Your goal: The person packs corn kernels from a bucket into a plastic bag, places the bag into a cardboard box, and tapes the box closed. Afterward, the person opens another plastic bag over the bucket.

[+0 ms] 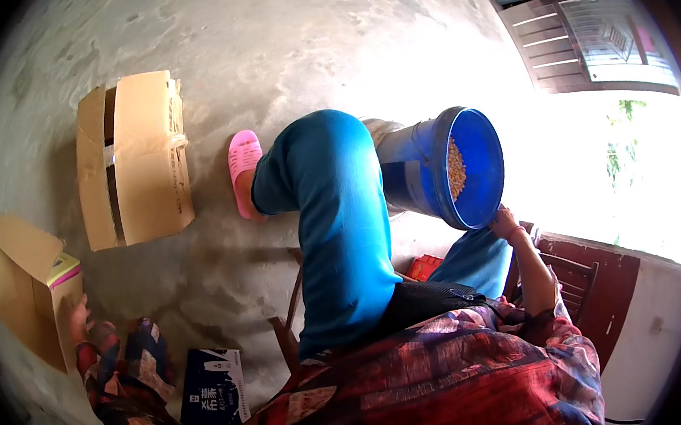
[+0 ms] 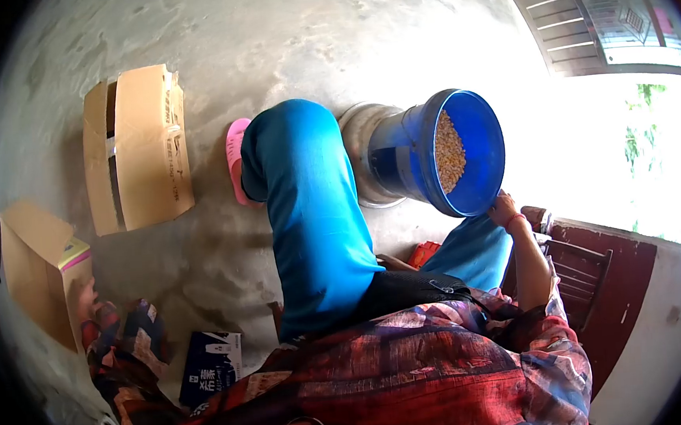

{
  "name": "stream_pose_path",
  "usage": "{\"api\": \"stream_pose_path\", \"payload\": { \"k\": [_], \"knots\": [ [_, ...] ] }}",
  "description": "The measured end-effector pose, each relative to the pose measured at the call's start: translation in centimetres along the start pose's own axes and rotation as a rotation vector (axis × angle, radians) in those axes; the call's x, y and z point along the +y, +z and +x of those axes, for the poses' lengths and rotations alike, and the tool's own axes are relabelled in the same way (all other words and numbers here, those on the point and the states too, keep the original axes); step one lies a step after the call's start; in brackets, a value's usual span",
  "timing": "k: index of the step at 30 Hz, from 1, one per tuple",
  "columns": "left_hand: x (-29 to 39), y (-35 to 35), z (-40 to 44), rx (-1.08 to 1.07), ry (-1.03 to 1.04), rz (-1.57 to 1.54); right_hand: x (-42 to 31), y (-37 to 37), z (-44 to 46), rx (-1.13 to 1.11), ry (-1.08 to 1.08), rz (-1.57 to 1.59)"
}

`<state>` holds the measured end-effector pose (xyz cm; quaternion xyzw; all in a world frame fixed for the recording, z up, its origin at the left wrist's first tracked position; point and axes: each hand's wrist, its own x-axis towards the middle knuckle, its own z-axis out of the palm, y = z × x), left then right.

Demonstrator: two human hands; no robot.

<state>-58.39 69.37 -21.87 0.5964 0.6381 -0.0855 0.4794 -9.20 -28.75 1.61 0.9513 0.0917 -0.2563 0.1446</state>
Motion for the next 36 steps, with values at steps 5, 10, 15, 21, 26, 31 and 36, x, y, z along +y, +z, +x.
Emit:
{"api": "stream_pose_path", "payload": {
  "k": [5,10,15,21,26,31,36],
  "knots": [
    [-3.4,-6.0,9.9,1.023,0.502,0.653,-0.9,-1.2,-0.5,-0.052,0.018,-0.053],
    [-3.6,-5.2,10.0,0.09,-0.005,-0.183,-0.3,-0.8,0.1,-0.031,0.043,0.038],
    [0.2,-2.1,6.2,0.33,-0.01,0.317,-2.1,-1.3,-0.7,0.022,0.113,-0.005],
    [-5.9,3.4,1.3,0.235,0.124,0.35,-2.7,-0.4,-0.9,0.102,0.202,0.098],
    [-10.1,10.7,-7.9,0.139,0.154,0.25,-1.1,3.9,-0.3,0.333,0.165,0.058],
    [-9.8,13.3,-12.3,0.179,0.202,0.041,-2.5,4.3,-0.7,0.303,0.123,0.099],
    [3.2,12.7,-25.0,0.42,0.011,-0.229,-2.9,3.6,-1.9,0.364,0.004,0.157]
  ]
}}
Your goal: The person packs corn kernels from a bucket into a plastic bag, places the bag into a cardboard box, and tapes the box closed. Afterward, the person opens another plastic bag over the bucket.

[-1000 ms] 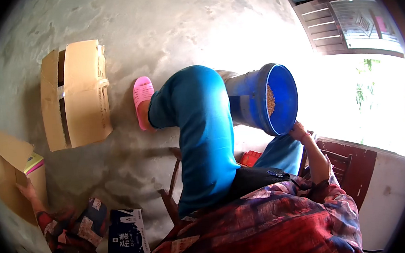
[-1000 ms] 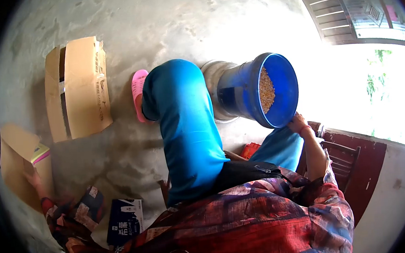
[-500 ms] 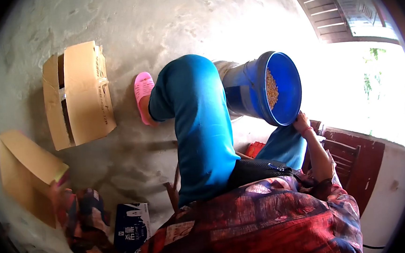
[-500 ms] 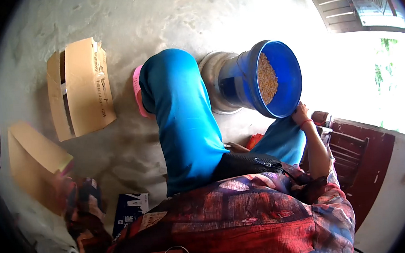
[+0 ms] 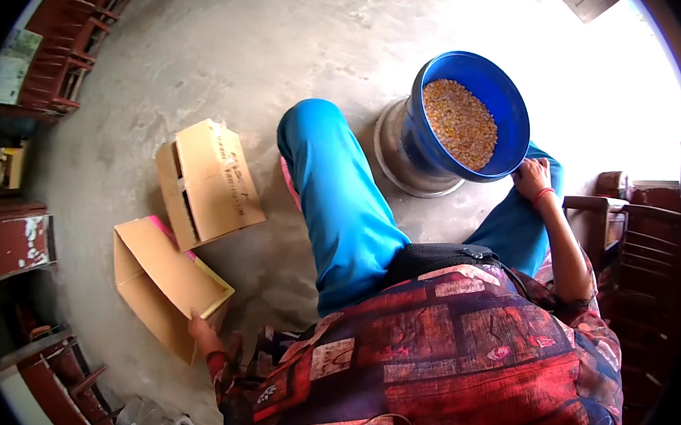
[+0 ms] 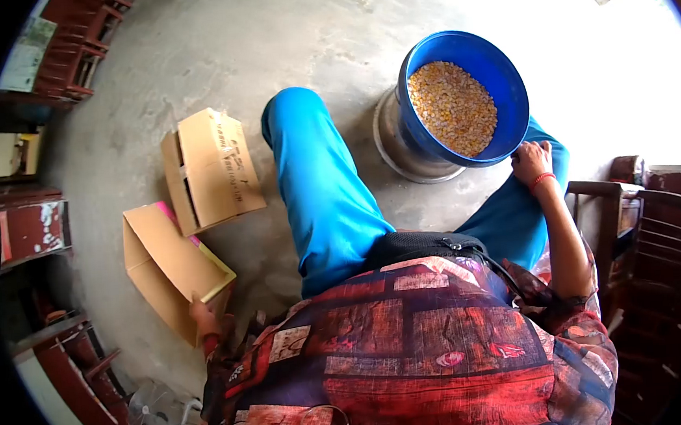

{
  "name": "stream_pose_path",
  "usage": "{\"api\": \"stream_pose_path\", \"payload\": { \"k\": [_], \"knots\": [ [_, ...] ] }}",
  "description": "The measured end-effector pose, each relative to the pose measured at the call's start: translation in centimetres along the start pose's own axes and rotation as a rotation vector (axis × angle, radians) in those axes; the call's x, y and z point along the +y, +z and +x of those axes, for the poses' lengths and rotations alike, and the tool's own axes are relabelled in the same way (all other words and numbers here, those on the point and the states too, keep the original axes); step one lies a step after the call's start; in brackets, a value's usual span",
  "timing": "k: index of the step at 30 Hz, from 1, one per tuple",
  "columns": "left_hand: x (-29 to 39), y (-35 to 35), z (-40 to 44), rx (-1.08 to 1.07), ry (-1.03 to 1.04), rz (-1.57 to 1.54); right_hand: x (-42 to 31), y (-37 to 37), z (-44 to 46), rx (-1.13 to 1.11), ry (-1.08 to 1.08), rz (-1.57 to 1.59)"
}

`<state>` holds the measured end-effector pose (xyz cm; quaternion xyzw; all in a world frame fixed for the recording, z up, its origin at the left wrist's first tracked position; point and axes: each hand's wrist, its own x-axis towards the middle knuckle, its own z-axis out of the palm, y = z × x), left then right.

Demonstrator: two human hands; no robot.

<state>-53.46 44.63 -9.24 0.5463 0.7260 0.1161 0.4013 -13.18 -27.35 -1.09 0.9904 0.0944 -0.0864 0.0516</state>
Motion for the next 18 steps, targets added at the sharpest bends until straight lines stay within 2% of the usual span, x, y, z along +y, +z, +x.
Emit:
{"api": "stream_pose_path", "payload": {
  "k": [1,2,3,5,7,8,11,13,15,17,18],
  "knots": [
    [1.5,-2.1,0.5,-0.029,0.054,-0.109,0.4,0.3,0.1,0.003,-0.012,0.041],
    [0.4,-5.1,6.9,-0.054,0.164,-0.13,0.1,0.0,0.2,-0.003,-0.012,0.038],
    [2.1,-9.0,8.9,-0.236,0.223,-0.171,0.1,-0.1,0.3,-0.011,-0.009,0.038],
    [5.6,-16.6,11.4,-0.472,0.845,0.368,-0.2,-0.5,0.4,-0.003,0.002,0.032],
    [13.9,-16.4,2.1,-0.357,0.234,-0.133,-0.3,-0.7,0.4,-0.027,-0.013,-0.022],
    [18.3,-16.2,-3.2,-0.198,-0.006,-0.424,-0.5,-1.0,0.4,-0.037,-0.013,-0.018],
    [24.0,-17.8,-4.5,-0.344,0.117,-0.443,-0.6,-0.7,0.4,-0.022,-0.001,-0.015],
    [28.5,-16.8,-8.7,-0.279,0.131,-0.488,-0.6,-0.6,0.3,-0.024,0.002,0.014],
    [32.6,-16.1,-11.3,-0.426,0.147,-0.378,-0.5,-0.8,0.2,-0.004,-0.015,0.024],
    [36.1,-14.9,-13.4,-0.406,0.282,-0.199,-0.4,-1.0,0.3,-0.04,-0.003,0.028],
    [37.7,-14.1,-14.8,-0.508,0.314,-0.2,-0.3,-0.8,0.2,-0.023,-0.003,0.071]
  ]
}}
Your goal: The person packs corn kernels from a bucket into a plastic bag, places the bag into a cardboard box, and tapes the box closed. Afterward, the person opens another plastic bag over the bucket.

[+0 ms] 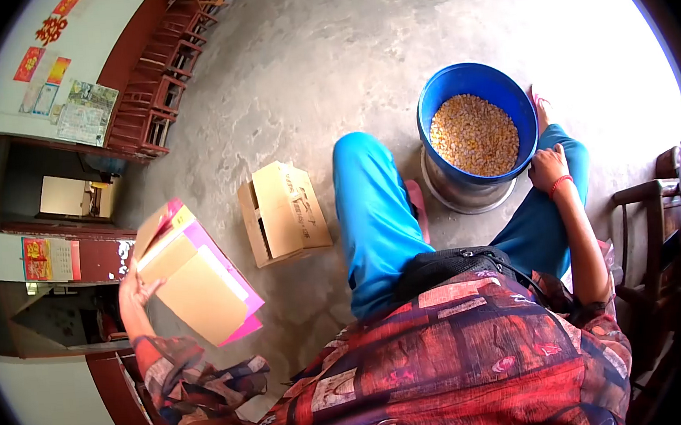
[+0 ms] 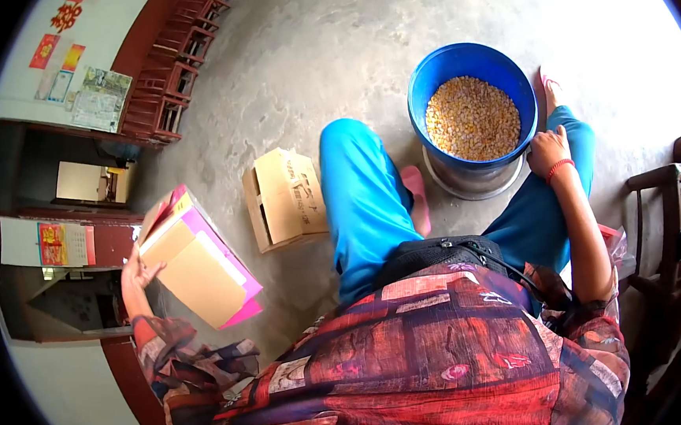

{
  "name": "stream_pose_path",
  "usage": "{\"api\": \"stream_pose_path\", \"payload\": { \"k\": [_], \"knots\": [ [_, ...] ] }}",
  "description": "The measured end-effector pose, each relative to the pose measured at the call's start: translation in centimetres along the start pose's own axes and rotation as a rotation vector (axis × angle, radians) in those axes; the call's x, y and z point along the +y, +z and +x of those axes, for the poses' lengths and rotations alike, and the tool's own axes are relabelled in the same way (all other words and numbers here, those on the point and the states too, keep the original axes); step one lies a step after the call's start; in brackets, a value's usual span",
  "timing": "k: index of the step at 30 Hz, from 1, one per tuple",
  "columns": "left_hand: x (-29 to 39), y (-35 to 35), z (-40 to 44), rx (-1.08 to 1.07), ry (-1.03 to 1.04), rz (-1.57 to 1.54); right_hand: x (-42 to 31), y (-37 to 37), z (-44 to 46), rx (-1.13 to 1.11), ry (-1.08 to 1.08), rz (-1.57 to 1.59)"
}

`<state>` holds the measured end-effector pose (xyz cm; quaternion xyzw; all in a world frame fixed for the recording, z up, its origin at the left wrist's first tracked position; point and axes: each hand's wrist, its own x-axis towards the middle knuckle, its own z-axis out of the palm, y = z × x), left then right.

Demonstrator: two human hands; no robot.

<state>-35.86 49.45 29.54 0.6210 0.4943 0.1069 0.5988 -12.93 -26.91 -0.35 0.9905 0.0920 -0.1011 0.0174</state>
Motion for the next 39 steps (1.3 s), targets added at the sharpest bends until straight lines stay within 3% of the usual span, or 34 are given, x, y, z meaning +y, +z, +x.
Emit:
{"api": "stream_pose_path", "payload": {
  "k": [9,11,14,17,19,21,22,25,26,27,29,33,39],
  "knots": [
    [9.7,12.8,-1.0,-0.146,0.26,0.41,0.1,0.5,-1.4,0.204,-0.067,0.104],
    [9.5,17.0,-1.5,-0.264,0.41,0.42,0.2,0.7,-1.4,0.222,-0.072,0.094],
    [7.8,24.4,3.0,-0.234,0.572,0.57,0.2,0.7,-1.3,0.217,-0.08,0.108],
    [4.0,31.7,5.8,-0.174,0.724,0.688,0.1,0.7,-1.6,0.215,-0.064,0.119],
    [0.4,36.5,9.6,-0.07,0.676,0.79,0.0,0.8,-1.7,0.23,-0.074,0.104],
    [-4.6,40.3,12.7,-0.139,0.735,0.841,-0.1,0.8,-2.1,0.172,-0.087,0.152],
    [-8.1,42.2,16.3,-0.129,0.75,1.01,-0.2,0.6,-2.4,0.179,-0.103,0.175],
    [-17.9,46.1,15.4,-0.224,0.862,1.159,-0.4,0.4,-2.7,0.166,-0.11,0.217],
    [-23.3,46.9,18.4,-0.308,0.782,1.432,-0.6,0.3,-2.7,0.157,-0.104,0.215],
    [-22.8,46.7,11.6,-0.402,0.518,1.458,-0.7,0.3,-2.6,0.178,-0.11,0.228],
    [-27.1,45.3,8.6,-0.391,0.336,1.214,-0.8,0.3,-2.4,0.2,-0.1,0.248],
    [-34.9,40.6,6.6,-0.298,0.365,1.274,-0.9,-0.2,-1.5,0.169,-0.086,0.253],
    [-35.7,39.1,5.4,-0.201,0.32,1.136,-0.7,0.3,-1.5,0.169,-0.071,0.244]
  ]
}}
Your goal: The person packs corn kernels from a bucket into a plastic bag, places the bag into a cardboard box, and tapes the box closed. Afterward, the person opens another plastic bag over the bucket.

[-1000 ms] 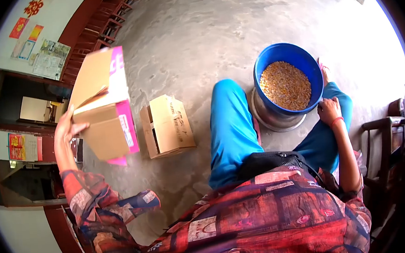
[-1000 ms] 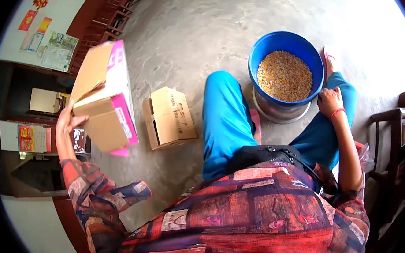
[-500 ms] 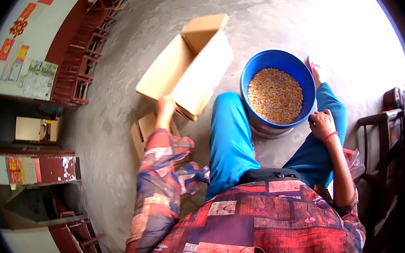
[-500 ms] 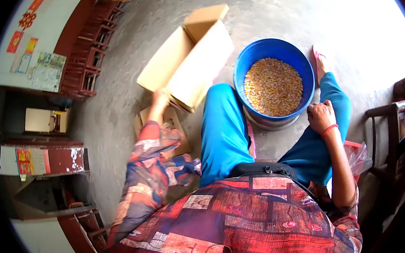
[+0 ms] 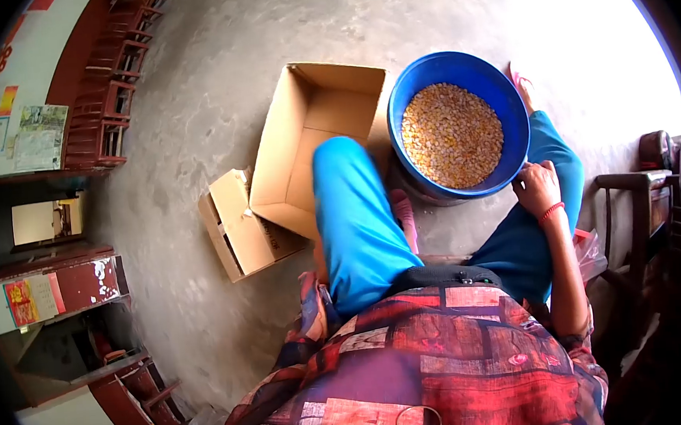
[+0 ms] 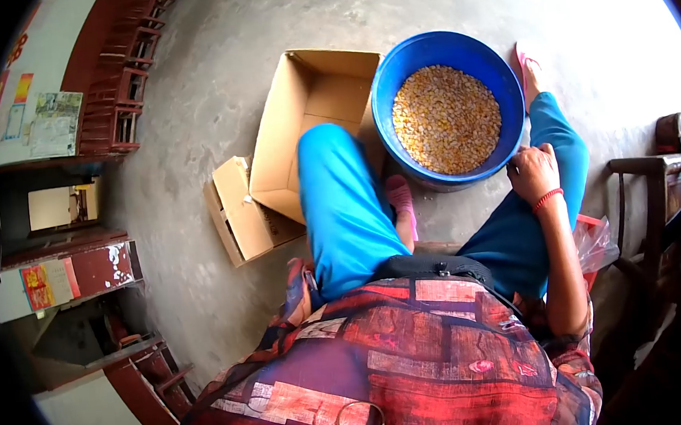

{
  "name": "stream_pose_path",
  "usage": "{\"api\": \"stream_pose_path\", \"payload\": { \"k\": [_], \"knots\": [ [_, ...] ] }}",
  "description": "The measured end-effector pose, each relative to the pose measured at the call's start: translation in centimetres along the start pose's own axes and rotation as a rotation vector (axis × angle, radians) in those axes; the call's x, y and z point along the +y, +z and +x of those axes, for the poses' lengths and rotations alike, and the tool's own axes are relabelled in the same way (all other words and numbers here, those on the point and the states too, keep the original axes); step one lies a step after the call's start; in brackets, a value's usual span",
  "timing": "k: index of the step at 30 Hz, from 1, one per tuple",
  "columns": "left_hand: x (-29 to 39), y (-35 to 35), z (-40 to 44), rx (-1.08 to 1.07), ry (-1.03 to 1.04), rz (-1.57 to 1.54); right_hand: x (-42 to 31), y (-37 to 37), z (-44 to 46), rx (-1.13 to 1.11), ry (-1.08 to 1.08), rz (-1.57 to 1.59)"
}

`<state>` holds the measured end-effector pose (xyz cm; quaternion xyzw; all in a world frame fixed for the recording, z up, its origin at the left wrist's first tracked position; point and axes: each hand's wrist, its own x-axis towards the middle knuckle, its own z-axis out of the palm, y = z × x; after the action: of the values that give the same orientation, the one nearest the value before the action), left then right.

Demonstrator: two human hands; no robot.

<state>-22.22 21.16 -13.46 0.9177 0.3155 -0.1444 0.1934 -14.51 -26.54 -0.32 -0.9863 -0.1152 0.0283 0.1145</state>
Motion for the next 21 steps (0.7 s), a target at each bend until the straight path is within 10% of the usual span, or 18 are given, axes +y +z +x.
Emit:
{"api": "stream_pose_path", "payload": {
  "k": [21],
  "knots": [
    [2.0,-2.2,2.7,-0.096,0.044,-0.521,-0.3,0.6,-1.0,-0.039,0.04,0.002]
  ]
}}
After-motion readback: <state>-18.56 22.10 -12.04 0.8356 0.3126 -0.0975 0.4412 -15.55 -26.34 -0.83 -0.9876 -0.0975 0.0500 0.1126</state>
